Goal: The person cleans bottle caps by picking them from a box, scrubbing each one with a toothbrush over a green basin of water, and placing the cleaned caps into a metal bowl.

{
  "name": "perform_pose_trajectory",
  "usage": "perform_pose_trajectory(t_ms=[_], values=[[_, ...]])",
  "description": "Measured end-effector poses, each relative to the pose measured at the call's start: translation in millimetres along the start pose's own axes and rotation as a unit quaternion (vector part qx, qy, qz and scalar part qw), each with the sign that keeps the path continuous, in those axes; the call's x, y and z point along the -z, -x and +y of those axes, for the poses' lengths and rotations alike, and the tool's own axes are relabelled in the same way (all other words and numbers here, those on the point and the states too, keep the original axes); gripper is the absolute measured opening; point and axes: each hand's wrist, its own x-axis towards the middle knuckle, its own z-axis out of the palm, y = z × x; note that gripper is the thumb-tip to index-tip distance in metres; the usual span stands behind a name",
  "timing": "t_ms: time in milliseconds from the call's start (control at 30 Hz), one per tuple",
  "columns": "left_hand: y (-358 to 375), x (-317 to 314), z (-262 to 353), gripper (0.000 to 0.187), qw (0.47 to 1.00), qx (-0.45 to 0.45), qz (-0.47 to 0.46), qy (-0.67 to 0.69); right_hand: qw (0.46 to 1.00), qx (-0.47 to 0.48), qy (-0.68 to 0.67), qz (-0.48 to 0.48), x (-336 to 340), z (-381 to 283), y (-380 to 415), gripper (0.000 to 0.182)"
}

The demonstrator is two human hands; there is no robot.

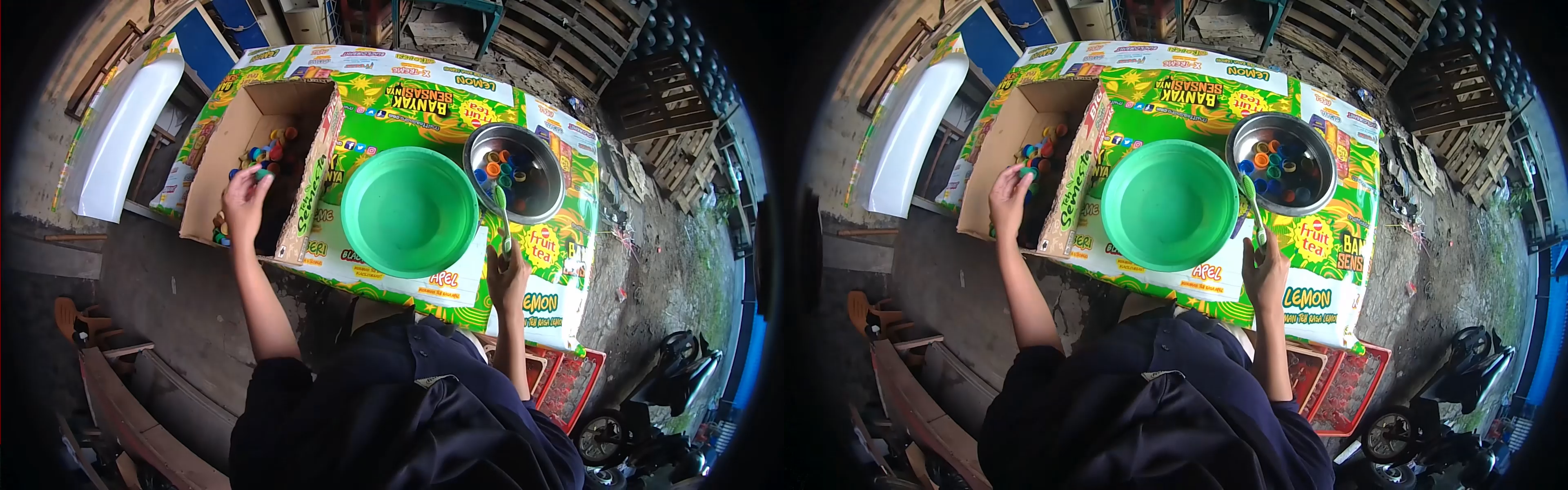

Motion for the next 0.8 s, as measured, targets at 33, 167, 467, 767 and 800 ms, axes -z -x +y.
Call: perform_pose_trajectory(t_ms=[33,167,467,767,800], values=[[11,-24,25,0.027,0.998,-0.008,-0.032,0.061,1.000,-0.002,-0.013,0.004,-1,2,3,0.029],[48,-110,61,0.021,0.967,0.033,-0.217,0.128,1.000,-0.001,-0.011,-0.007,1,-3,6,0.025],[55,-176,10,0.046,0.879,-0.090,-0.442,-0.151,1.000,0.005,-0.020,0.000,3,3,22,0.026],[57,-187,-7,0.047,0.857,-0.119,-0.458,-0.204,0.998,0.001,-0.056,-0.022,-5,-4,28,0.029],[58,-187,-5,0.045,0.858,-0.124,-0.453,-0.207,0.998,-0.001,-0.053,-0.026,-4,-5,28,0.029]])
